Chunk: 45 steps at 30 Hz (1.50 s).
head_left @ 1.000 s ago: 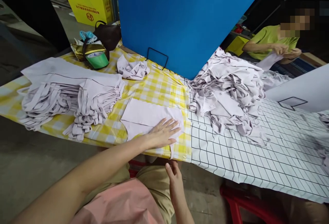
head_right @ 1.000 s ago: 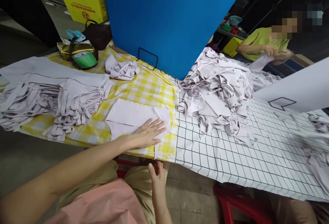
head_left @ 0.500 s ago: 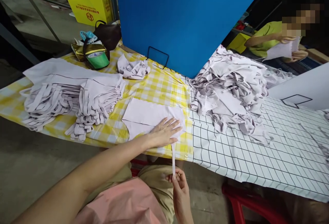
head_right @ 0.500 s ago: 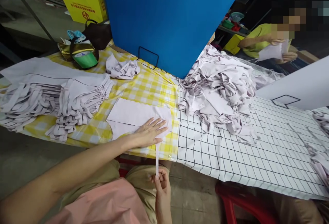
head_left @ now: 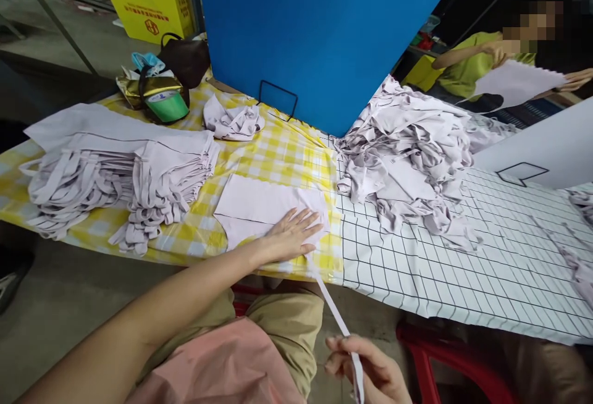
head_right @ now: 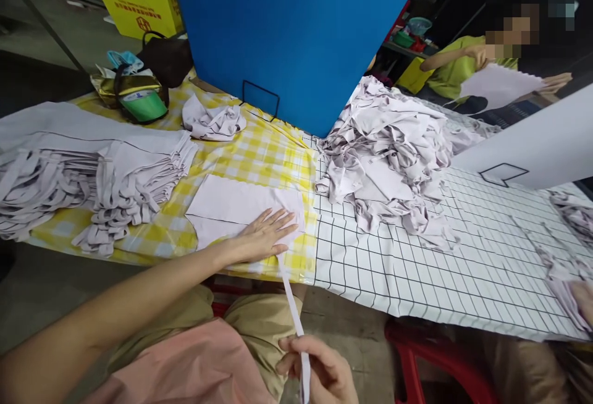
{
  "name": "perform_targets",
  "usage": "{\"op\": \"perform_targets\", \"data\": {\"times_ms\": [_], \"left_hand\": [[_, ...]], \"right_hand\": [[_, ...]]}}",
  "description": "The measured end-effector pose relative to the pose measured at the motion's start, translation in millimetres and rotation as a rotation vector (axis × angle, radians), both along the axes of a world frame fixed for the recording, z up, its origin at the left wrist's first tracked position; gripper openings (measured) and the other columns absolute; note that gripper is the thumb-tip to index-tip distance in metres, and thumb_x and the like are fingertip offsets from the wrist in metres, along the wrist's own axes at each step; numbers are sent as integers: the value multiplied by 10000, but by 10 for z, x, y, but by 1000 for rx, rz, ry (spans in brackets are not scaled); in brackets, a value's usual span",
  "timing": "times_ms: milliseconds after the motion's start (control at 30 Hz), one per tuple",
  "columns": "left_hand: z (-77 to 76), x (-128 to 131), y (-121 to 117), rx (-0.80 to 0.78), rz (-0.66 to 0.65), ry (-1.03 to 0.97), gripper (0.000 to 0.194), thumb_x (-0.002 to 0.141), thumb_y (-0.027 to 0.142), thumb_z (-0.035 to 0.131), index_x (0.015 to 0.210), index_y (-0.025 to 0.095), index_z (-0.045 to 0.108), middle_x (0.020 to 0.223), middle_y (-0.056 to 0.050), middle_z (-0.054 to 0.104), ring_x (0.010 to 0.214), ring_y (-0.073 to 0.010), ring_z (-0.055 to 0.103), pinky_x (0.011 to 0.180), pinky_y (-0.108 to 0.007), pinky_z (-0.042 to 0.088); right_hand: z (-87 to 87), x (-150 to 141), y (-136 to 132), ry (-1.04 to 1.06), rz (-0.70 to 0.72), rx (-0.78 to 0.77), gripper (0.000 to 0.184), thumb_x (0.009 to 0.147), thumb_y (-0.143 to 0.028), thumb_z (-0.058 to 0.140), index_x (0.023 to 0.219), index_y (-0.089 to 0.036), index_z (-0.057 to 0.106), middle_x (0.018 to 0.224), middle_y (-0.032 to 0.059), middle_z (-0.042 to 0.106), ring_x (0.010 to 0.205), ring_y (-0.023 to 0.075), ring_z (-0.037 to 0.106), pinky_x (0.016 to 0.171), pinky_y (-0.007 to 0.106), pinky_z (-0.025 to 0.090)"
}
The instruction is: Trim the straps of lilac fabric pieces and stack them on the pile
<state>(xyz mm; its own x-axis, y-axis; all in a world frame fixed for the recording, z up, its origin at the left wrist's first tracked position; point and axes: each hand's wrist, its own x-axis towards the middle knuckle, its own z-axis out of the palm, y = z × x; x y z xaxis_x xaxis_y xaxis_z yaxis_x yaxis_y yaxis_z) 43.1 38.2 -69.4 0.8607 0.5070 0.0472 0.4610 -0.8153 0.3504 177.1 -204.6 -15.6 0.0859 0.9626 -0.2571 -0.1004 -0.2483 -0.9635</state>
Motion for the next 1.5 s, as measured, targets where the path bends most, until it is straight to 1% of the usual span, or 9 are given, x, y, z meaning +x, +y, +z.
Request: {"op": "perform_targets", "data": {"times_ms": [133,300,500,633,733,867,1167,1300,1500], "left_hand": [[13,-2,-7,10,5,-12,520,899,435,390,1381,253,316,1500,-41,193,1381,-216,143,1116,-420,98],[15,-4,-11,5,7,-31,504,905,429,376,1376,257,325,1494,-41,215,1379,-213,153,1113,-418,110],[-49,15,-10,13,3,-69,514,895,403,418,1372,238,324,1493,-68,216,1379,-238,151,1113,-451,92],[187,-11,-167,11,28,-240,374,894,296,444,1245,169,454,1362,-113,438,1338,-222,271,1117,-439,105],[502,-76,-348,-125,39,-427,157,895,249,434,962,188,562,1006,-20,632,1089,-143,528,1116,-374,144],[748,-163,-494,-271,49,-523,107,871,267,481,832,200,554,841,32,617,850,-110,576,1097,-370,178],[661,-158,-467,-458,211,-462,81,763,136,547,693,173,561,745,29,609,760,-124,564,1046,-394,241],[741,-194,-362,-799,304,-463,88,700,130,557,617,151,577,693,15,607,685,-118,535,758,-252,400],[640,-260,-260,-1226,372,-414,112,648,241,556,620,140,595,514,53,451,514,-84,369,502,-216,269]], "right_hand": [[295,25,306,-332,-53,197,78,763,-311,657,763,-261,716,604,14,547,580,145,515,510,243,441],[474,25,506,-384,-245,332,264,833,-410,555,679,-232,674,817,57,509,813,197,509,688,324,456],[514,-28,674,-188,-360,281,263,845,-409,538,690,-215,621,665,16,499,684,161,506,654,300,453],[474,-88,781,-373,-353,83,269,810,-429,572,707,-188,635,672,20,576,660,151,521,610,241,437],[434,-146,874,-541,-241,30,308,823,-447,530,712,-174,619,679,27,611,658,162,554,598,232,441],[352,-223,988,-774,-147,52,361,867,-458,429,710,-177,592,585,7,570,549,141,515,518,223,392],[187,-294,1056,-1105,-88,134,369,928,-382,310,799,-194,600,708,41,657,585,157,563,608,265,387],[173,-302,1060,-1048,-44,86,354,932,-377,312,762,-196,564,627,19,614,554,147,543,548,238,388],[77,-351,1059,-1002,-101,151,246,894,-368,437,1024,-190,546,724,22,622,565,135,576,503,215,415]]}}
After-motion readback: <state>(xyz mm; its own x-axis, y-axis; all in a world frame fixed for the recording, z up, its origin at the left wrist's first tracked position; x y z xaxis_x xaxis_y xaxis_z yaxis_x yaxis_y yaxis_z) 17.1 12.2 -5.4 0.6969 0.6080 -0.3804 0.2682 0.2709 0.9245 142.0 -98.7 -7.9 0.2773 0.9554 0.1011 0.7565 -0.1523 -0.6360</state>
